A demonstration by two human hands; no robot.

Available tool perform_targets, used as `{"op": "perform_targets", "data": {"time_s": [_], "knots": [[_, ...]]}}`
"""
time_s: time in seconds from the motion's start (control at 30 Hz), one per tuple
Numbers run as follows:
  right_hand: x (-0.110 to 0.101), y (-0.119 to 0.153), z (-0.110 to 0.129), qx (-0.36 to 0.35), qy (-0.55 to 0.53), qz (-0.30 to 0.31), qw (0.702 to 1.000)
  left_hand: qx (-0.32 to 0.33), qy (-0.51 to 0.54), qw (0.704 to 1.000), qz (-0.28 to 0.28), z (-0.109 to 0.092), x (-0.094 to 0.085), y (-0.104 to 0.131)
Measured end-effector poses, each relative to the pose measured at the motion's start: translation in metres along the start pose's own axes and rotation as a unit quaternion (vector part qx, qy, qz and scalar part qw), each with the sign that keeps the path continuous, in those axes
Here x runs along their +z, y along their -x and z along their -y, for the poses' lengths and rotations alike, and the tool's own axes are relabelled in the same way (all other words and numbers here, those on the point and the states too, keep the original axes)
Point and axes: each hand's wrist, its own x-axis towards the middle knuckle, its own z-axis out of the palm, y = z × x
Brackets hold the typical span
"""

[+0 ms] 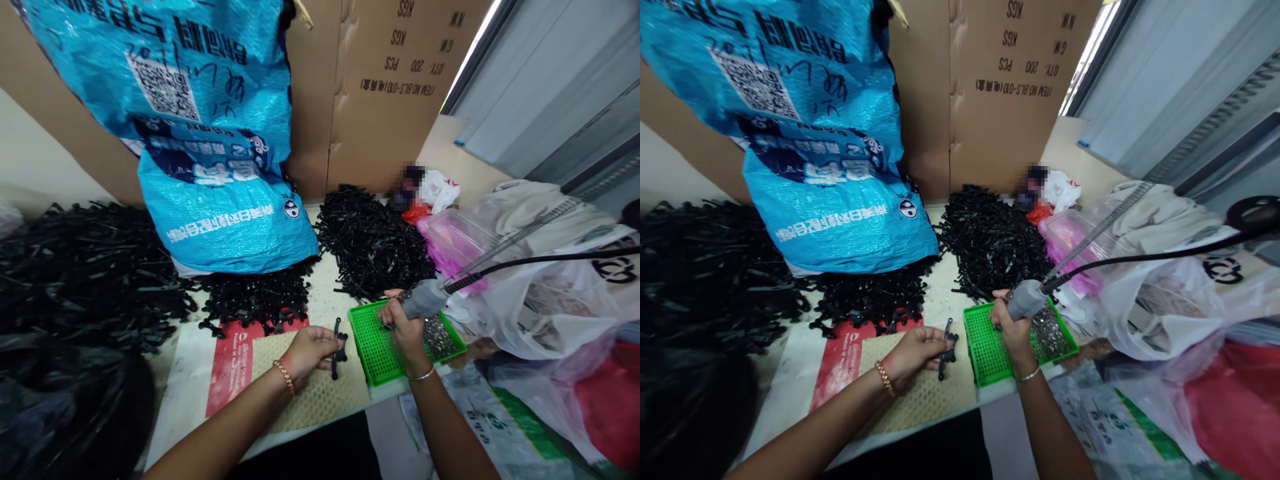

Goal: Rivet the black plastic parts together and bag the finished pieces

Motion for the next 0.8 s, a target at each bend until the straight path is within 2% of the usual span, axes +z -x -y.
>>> {"op": "perform_targets", "data": {"time_s": [0.67,0.8], "knots": [[-0.001,0.002,-0.0025,0.014,0.002,0.02,1.0,0.0,-0.007,1.0,0.004,-0.0002,-0.0002,-0.0024],[0.0011,-0.0007,0.0069,0.0,-0.008,-0.012,1.0,-0.003,-0.011,1.0,0.011,-0.0021,0.0004,-0.0024]]}}
